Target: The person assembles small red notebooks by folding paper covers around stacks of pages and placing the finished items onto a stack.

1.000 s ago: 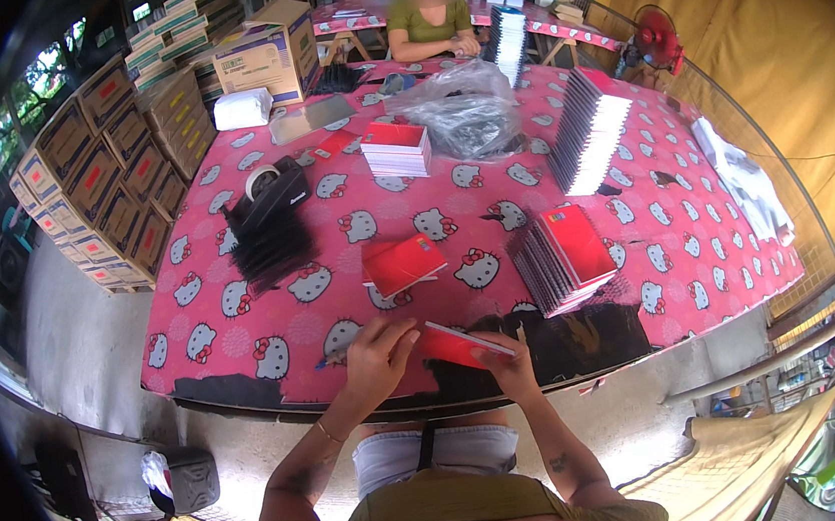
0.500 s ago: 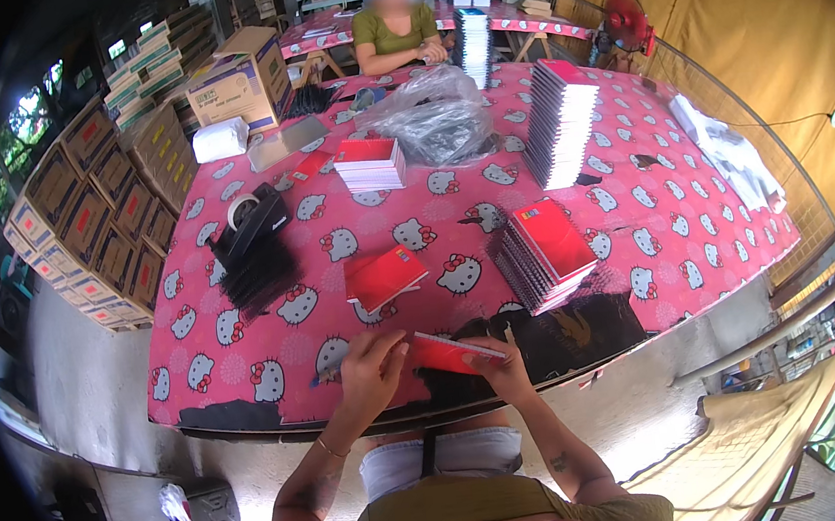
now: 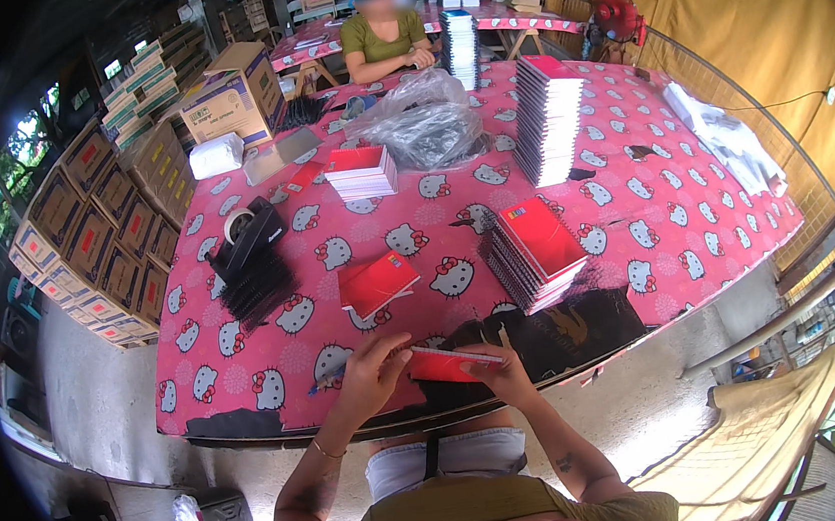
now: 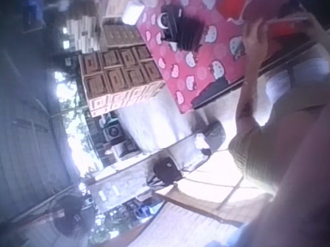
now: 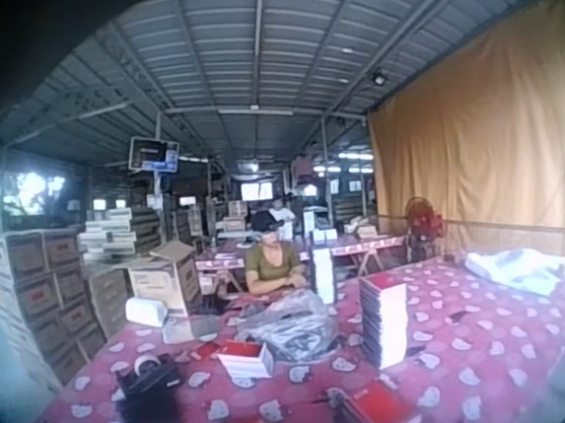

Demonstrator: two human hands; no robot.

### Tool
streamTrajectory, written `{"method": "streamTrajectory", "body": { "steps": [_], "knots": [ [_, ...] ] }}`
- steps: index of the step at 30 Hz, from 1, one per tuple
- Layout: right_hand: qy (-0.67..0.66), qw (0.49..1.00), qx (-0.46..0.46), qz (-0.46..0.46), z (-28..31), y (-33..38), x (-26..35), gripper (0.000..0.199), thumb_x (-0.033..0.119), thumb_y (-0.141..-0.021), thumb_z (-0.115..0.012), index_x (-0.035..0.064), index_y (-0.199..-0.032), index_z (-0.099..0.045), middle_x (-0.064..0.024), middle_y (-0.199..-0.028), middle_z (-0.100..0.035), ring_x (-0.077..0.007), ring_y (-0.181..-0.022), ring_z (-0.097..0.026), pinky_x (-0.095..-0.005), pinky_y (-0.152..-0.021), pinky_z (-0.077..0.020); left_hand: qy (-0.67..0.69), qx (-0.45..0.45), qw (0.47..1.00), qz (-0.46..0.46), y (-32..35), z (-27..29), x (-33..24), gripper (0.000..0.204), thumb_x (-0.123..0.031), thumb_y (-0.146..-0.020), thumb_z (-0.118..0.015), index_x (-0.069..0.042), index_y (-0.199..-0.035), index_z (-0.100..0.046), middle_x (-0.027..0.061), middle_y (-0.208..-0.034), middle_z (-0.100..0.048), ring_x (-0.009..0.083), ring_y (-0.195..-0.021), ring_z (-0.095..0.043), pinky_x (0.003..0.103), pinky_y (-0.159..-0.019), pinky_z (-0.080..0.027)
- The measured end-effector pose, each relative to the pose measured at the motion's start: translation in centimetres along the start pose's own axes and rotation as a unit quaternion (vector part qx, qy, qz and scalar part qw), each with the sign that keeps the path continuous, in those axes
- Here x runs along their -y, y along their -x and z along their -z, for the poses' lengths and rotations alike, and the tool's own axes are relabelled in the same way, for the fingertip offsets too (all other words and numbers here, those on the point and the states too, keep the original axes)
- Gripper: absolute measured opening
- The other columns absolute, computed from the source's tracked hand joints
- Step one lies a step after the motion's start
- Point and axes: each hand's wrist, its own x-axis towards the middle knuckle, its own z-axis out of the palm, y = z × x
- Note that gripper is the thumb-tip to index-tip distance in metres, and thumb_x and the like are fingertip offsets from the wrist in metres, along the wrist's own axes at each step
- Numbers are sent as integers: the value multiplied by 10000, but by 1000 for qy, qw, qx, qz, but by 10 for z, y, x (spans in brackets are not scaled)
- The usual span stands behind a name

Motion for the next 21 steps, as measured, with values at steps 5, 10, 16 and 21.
{"method": "streamTrajectory", "body": {
  "steps": [5, 10, 16, 21],
  "knots": [
    [44, 998, 28, 39, 2, 0, 1, 245, 12, -935, -652, 22, -1177, -691, -41, -1064, -700, -79, -911, -606, -230, -802, -504, -30, 75, 997, -21, 2, 4, 13, 181, -39, -876, -698, -7, -1051, -661, 127, -979, -669, 253, -792, -694, 341, -682, -554],
    [56, 996, 38, 56, 3, 1, 3, 253, 8, -932, -654, 25, -1182, -691, -40, -1057, -704, -83, -904, -605, -232, -805, -501, 9, 119, 993, 6, -1, 10, 5, 196, -83, -876, -713, -9, -1050, -661, 141, -1001, -675, 249, -801, -694, 347, -701, -552],
    [37, 998, 38, 24, 3, 1, 2, 261, 8, -926, -660, 27, -1184, -692, -41, -1053, -710, -85, -920, -606, -232, -814, -500, 13, 178, 983, 40, -3, 14, 12, 235, -157, -890, -704, -57, -1095, -652, 138, -976, -663, 296, -852, -663, 391, -709, -531],
    [51, 997, 48, 41, 5, 1, 4, 271, -1, -923, -657, 29, -1190, -690, -42, -1058, -712, -79, -911, -605, -231, -808, -501, -27, 151, 987, -46, -11, 14, 6, 189, -143, -874, -725, -42, -1027, -680, 119, -913, -664, 275, -794, -679, 353, -681, -539]
  ]
}}
